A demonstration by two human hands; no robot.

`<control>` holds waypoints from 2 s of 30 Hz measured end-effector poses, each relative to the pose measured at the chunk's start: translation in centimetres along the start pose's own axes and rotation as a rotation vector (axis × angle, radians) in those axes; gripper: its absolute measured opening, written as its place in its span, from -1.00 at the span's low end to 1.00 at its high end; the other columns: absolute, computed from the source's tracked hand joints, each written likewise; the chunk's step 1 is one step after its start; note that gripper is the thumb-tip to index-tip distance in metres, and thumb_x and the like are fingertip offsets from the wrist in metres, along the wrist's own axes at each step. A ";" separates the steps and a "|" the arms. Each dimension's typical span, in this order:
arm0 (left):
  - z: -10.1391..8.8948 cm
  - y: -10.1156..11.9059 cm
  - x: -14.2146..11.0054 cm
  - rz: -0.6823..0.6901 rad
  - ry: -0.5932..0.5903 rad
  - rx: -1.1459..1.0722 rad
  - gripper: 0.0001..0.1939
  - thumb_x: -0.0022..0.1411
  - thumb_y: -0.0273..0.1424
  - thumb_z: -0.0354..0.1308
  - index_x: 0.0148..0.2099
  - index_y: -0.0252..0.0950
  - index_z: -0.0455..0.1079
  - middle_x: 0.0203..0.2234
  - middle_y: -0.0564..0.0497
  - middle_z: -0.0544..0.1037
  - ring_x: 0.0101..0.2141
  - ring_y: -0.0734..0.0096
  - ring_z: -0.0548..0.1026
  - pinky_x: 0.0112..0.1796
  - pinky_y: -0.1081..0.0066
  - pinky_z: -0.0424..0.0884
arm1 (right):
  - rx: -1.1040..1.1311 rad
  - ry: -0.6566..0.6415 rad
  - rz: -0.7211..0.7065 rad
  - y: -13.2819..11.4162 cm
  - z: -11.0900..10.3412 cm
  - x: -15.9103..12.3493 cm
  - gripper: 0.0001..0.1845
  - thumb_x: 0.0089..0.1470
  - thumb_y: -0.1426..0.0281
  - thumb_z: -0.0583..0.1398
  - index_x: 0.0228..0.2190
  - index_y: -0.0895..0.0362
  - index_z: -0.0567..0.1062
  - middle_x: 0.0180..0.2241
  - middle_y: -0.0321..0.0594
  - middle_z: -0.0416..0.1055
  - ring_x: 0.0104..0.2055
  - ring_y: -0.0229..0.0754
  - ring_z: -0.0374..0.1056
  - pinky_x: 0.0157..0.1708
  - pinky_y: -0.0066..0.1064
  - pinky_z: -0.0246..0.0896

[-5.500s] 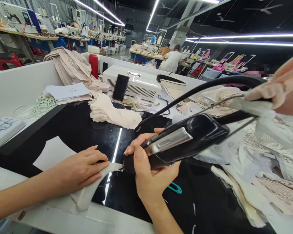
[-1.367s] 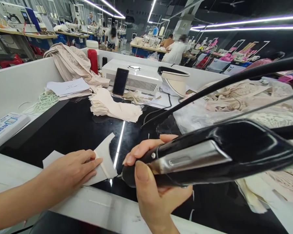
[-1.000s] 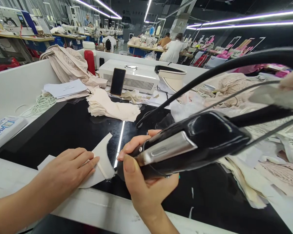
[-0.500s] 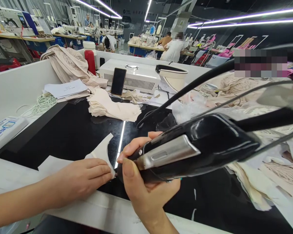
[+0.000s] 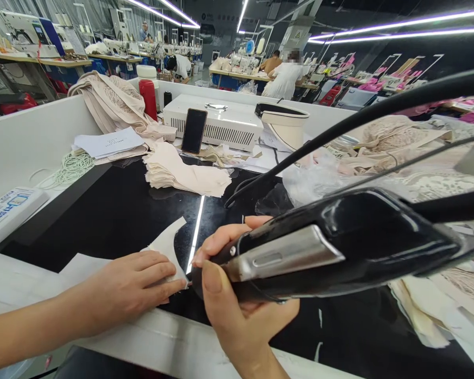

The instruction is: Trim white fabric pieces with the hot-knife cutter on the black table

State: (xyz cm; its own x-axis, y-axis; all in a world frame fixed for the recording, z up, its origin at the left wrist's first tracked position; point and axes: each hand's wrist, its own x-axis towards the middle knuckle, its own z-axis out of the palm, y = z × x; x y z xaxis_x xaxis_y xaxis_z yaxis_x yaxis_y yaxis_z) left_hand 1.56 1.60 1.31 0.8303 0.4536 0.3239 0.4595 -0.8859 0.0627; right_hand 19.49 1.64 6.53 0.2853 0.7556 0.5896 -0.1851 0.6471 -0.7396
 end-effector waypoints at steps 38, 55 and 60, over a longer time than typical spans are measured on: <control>0.4 0.8 -0.5 -0.073 -0.014 -0.047 -0.71 0.39 -0.48 0.09 0.14 -0.28 0.33 0.01 -0.20 0.44 0.05 0.13 0.43 0.07 0.15 0.42 | 0.029 0.007 0.035 0.4 0.9 0.8 -0.61 0.06 0.42 0.36 -0.10 0.03 0.37 -0.41 -0.38 0.42 -0.51 -0.25 0.35 -0.53 -0.37 0.35; 0.5 1.3 -1.1 -0.117 0.032 -0.051 -0.69 0.46 -0.38 -0.02 0.19 -0.15 0.33 0.14 -0.23 0.39 0.16 0.11 0.38 0.14 0.05 0.36 | 0.054 0.052 0.025 0.9 1.8 1.3 -0.60 0.02 0.45 0.38 -0.13 0.06 0.38 -0.44 -0.36 0.43 -0.51 -0.26 0.33 -0.55 -0.39 0.35; 0.4 1.2 -1.1 -0.120 0.052 -0.049 -0.70 0.47 -0.35 -0.02 0.17 -0.16 0.34 0.15 -0.22 0.40 0.16 0.11 0.39 0.14 0.06 0.37 | 0.008 0.033 0.022 1.1 2.0 1.1 -0.61 0.05 0.44 0.35 -0.11 0.05 0.36 -0.44 -0.37 0.42 -0.54 -0.27 0.32 -0.53 -0.36 0.35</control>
State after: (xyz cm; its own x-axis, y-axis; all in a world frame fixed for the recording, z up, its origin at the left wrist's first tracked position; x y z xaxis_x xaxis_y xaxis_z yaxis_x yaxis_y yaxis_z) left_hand 1.30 0.09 0.63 0.7525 0.5517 0.3595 0.5371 -0.8301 0.1497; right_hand 17.72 3.34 6.99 0.3119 0.7657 0.5625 -0.1992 0.6316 -0.7493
